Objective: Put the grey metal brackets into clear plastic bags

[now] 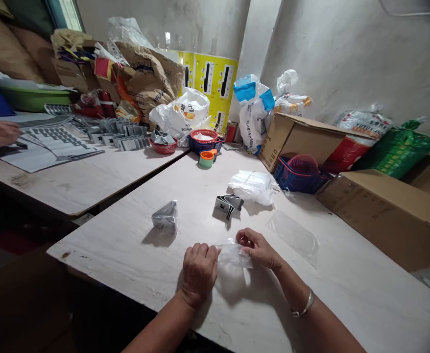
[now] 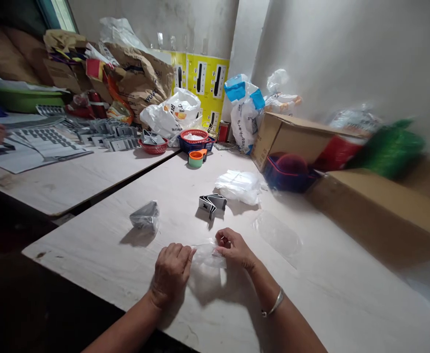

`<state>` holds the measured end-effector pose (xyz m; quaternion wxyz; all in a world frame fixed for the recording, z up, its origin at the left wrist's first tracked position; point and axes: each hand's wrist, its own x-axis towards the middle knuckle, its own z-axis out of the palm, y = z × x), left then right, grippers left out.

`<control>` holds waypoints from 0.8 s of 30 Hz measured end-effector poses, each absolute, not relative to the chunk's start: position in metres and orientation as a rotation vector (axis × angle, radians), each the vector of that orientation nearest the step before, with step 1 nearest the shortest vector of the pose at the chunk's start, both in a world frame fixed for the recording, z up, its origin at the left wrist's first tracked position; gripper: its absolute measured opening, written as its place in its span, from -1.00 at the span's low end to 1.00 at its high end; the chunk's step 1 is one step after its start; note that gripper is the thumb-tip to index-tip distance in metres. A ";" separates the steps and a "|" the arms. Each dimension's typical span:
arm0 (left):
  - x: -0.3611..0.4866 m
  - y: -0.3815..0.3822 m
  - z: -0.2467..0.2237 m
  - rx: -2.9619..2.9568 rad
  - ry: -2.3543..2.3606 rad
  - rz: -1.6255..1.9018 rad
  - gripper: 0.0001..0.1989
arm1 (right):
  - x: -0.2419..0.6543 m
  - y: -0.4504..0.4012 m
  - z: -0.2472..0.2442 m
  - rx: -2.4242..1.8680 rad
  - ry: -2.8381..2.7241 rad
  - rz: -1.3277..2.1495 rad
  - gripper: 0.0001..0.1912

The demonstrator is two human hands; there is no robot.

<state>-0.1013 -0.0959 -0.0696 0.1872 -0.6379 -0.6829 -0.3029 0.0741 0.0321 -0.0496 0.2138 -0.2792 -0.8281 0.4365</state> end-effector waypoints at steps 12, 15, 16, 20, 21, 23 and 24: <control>-0.111 -0.099 -0.068 -1.678 -1.794 -1.110 -0.98 | 0.052 0.007 -0.060 -0.856 -2.307 0.406 -0.62; -0.110 -0.096 -0.068 -1.636 -1.934 -0.887 -0.85 | 0.051 0.019 -0.063 -0.911 -2.124 0.898 -0.58; -0.109 -0.095 -0.068 -1.627 -1.962 -0.842 -0.82 | 0.050 0.025 -0.064 -0.931 -2.006 1.044 -0.56; -0.105 -0.093 -0.070 -1.658 -1.987 -0.803 -0.81 | 0.042 0.052 -0.066 -1.026 -1.695 1.109 -0.61; -0.104 -0.092 -0.070 -1.676 -1.982 -0.809 -0.82 | 0.038 0.059 -0.067 -1.036 -1.691 1.061 -0.59; -0.103 -0.092 -0.069 -1.712 -1.971 -0.822 -0.83 | 0.029 0.070 -0.069 -1.049 -1.728 0.979 -0.54; -0.102 -0.092 -0.068 -1.731 -1.966 -0.827 -0.84 | 0.025 0.074 -0.070 -1.061 -1.754 0.948 -0.52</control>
